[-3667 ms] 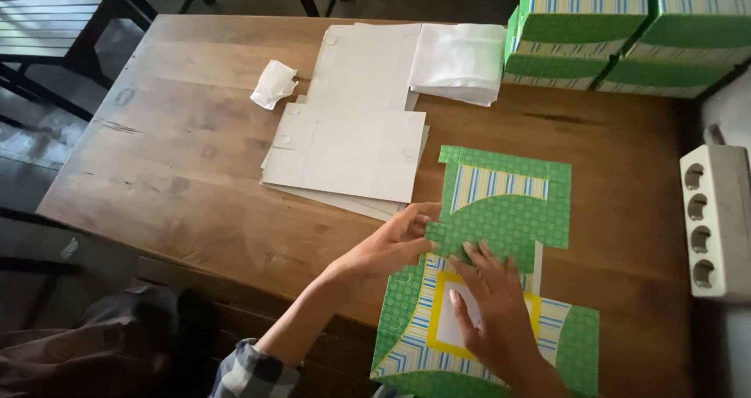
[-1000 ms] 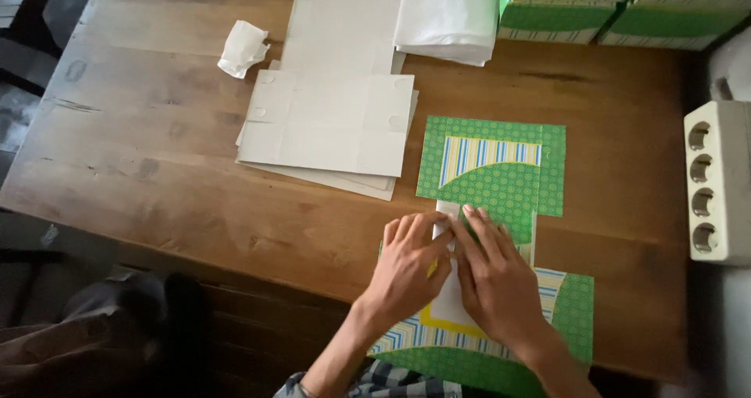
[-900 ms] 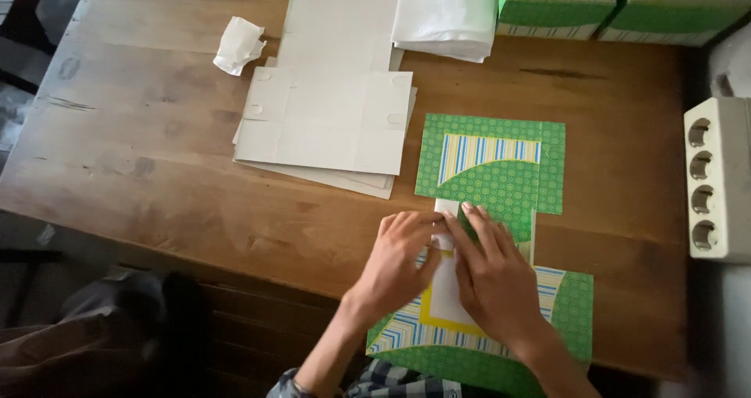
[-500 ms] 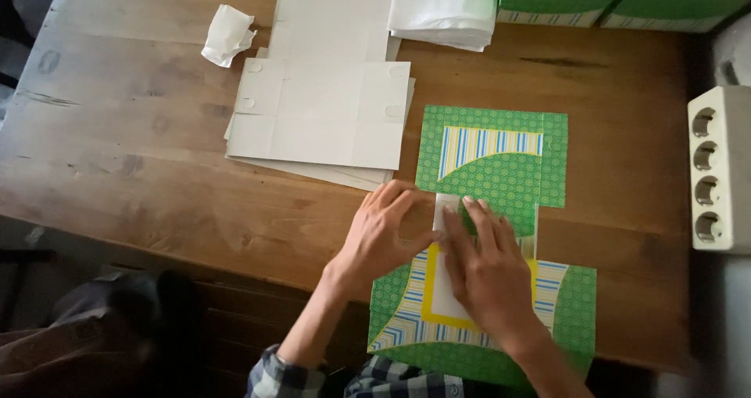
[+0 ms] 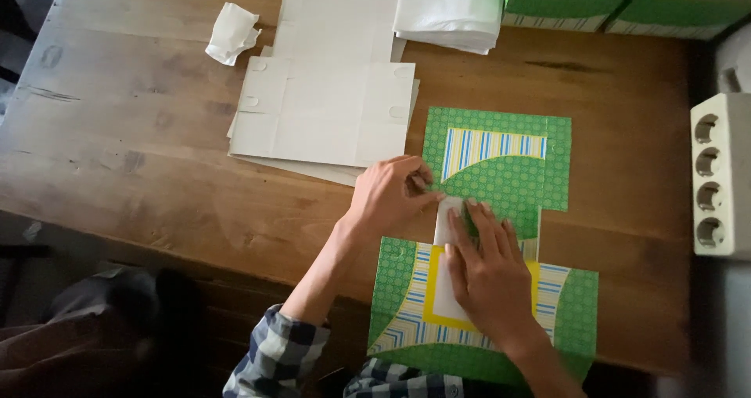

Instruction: The person folds a patterned paper sheet around a white cardboard box blank, tucks flaps, and presses edges to form a small rectangular box. They repeat the process with a second blank, aligning and folding the paper precisely.

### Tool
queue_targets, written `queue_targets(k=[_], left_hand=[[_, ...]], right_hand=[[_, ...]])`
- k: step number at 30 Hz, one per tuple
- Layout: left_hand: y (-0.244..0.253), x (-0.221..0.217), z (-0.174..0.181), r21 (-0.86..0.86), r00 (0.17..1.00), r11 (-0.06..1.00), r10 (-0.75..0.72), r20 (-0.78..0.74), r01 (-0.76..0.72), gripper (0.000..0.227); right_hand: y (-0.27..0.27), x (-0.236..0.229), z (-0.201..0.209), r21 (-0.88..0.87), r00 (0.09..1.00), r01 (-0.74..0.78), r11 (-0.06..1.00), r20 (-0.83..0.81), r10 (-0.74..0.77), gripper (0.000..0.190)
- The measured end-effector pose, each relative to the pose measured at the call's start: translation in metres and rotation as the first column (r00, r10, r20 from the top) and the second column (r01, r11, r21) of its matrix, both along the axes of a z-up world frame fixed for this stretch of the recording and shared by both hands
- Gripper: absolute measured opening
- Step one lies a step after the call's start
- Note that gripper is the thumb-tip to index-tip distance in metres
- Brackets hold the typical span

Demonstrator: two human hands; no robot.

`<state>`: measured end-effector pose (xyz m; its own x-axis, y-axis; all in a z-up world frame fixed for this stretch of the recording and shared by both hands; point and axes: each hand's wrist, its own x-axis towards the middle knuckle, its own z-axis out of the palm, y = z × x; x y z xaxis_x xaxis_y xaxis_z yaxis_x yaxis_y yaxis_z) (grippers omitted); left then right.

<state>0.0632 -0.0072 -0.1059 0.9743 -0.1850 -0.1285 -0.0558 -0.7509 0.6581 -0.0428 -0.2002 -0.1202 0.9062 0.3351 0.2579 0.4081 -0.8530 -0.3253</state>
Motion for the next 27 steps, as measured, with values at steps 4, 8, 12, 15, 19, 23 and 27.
queue_targets(k=[4, 8, 12, 15, 19, 23, 27], left_hand=[[0.001, -0.003, 0.006, 0.011, 1.000, 1.000, -0.025, 0.008, 0.025, 0.026], [0.005, -0.006, 0.008, -0.019, 0.996, 0.996, -0.088, 0.023, 0.089, 0.040], [0.009, -0.012, 0.004, -0.028, 0.980, 0.984, -0.175, 0.093, 0.178, 0.061], [0.012, -0.016, 0.007, -0.010, 0.978, 0.979, -0.203, 0.049, 0.203, 0.054], [0.014, -0.023, 0.017, -0.021, 0.970, 0.970, -0.240, 0.047, 0.241, 0.067], [0.016, -0.027, 0.013, -0.018, 0.958, 0.963, -0.267, 0.104, 0.270, 0.069], [0.020, -0.025, 0.012, -0.043, 0.950, 0.957, -0.278, 0.140, 0.286, 0.072]], right_hand=[[0.000, 0.000, 0.003, 0.026, 0.998, -0.006, 1.000, 0.058, 0.005, 0.049], [0.001, 0.001, 0.004, 0.034, 0.999, 0.003, 0.999, 0.054, -0.005, 0.048], [0.000, 0.000, 0.000, 0.033, 1.000, 0.010, 0.999, 0.017, -0.010, 0.052], [-0.001, 0.001, 0.002, 0.049, 0.999, -0.012, 0.999, 0.051, 0.010, 0.050], [-0.001, 0.001, 0.001, 0.073, 0.998, -0.009, 0.997, 0.067, 0.004, 0.050], [-0.002, 0.000, -0.001, 0.063, 0.999, -0.003, 0.998, 0.048, 0.000, 0.051], [-0.001, 0.000, 0.002, 0.067, 0.996, -0.005, 0.998, 0.089, -0.001, 0.049]])
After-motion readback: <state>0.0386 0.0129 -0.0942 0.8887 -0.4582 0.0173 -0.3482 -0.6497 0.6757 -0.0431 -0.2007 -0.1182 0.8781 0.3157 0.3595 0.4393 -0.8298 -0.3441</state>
